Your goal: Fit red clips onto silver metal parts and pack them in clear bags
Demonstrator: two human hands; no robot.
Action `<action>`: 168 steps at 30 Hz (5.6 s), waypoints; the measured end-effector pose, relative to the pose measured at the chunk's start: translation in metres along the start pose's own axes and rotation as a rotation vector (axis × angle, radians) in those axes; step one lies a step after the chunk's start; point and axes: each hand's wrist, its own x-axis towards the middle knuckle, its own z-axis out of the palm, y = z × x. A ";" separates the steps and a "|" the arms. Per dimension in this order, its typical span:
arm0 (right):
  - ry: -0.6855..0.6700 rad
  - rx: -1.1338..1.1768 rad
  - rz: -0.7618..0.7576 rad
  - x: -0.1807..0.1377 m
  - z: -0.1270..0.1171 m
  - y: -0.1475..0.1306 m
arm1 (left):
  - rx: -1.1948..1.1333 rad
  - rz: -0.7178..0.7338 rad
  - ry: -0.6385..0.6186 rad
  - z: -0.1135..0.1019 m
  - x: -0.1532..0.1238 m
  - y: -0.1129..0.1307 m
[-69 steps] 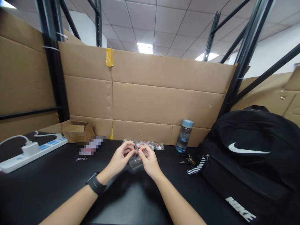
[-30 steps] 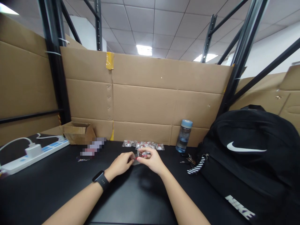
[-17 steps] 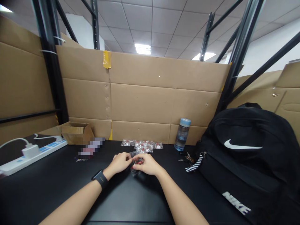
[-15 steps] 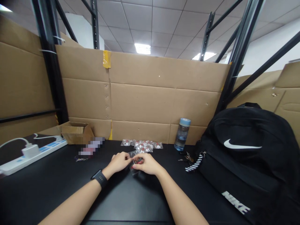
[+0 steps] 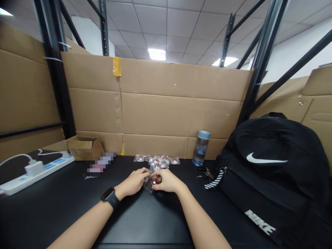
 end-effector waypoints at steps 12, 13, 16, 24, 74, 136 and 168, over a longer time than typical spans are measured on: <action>-0.099 -0.235 0.072 -0.009 -0.017 -0.004 | -0.079 -0.089 0.009 0.000 -0.001 0.012; -0.090 -0.239 0.069 -0.008 -0.016 -0.005 | -0.079 -0.095 0.011 0.000 -0.001 0.013; -0.044 -0.229 0.050 -0.006 -0.011 -0.003 | -0.085 -0.090 0.006 0.000 -0.002 0.014; 0.046 -0.178 0.054 0.005 0.005 0.012 | -0.097 -0.075 -0.017 0.002 -0.001 0.014; 0.113 -0.213 -0.120 0.015 0.023 0.009 | -0.013 -0.035 0.079 0.002 0.005 0.023; 0.366 -0.594 0.257 0.022 0.045 -0.003 | -0.124 -0.120 -0.164 0.018 0.003 0.019; 0.211 -0.050 -0.123 0.014 0.012 0.019 | -0.277 0.036 0.089 -0.015 0.003 -0.005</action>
